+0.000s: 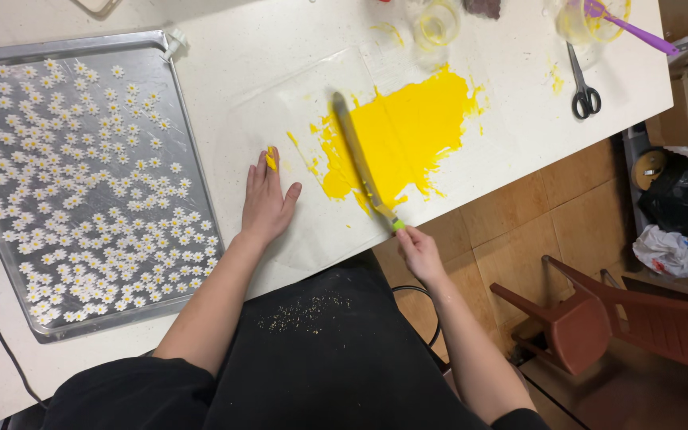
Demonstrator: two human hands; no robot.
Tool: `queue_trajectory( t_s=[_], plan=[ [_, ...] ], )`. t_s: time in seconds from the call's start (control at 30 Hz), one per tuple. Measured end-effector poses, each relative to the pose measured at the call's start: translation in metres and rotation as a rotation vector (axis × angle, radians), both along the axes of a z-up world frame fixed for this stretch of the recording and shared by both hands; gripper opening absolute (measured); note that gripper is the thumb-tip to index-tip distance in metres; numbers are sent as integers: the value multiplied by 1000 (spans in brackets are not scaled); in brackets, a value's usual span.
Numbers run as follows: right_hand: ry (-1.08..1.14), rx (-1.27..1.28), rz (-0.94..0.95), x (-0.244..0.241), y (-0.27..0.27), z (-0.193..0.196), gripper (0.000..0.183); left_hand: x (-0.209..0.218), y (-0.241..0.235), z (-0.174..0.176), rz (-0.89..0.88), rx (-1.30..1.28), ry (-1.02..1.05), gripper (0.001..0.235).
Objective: The person spreads yellow icing on a sheet of parchment paper using a metal spatula. They repeatedly smooth and flatten the icing to create an even layer across the surface.
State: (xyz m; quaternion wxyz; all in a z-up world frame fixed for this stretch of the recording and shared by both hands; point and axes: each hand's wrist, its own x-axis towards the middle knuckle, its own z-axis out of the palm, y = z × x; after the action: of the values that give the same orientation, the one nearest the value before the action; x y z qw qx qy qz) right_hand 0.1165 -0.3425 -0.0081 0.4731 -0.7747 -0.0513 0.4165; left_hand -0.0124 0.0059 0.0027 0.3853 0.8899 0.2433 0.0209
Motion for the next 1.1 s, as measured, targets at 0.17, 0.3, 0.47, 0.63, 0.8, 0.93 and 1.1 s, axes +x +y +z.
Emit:
queue_trajectory(
  t_s=[0.17,0.3,0.47,0.63,0.8,0.93,1.1],
  plan=[
    [-95,-21,56,-8,-3,11,29,-6,0,-1,5,-6,2,82],
    [-221,-81,-124,-2,-7,12,32,-8,1,-2,6,-8,-16,83],
    [-224,-156,-142,-1,-6,8,32,-6,1,-3,2,-4,-14,82],
    [-103,-115,-79,-14,2,6,34,-7,2,-2,7,-13,-11,82],
    [-109,-82,39,-28,16,-1,35,-7,2,-1,8,-31,-16,81],
    [-68,-47,115,-37,23,-9,34,-8,2,-2,13,-37,-19,79],
    [-19,71,176,-49,21,-10,33,-12,4,-6,26,-65,-75,76]
  ],
)
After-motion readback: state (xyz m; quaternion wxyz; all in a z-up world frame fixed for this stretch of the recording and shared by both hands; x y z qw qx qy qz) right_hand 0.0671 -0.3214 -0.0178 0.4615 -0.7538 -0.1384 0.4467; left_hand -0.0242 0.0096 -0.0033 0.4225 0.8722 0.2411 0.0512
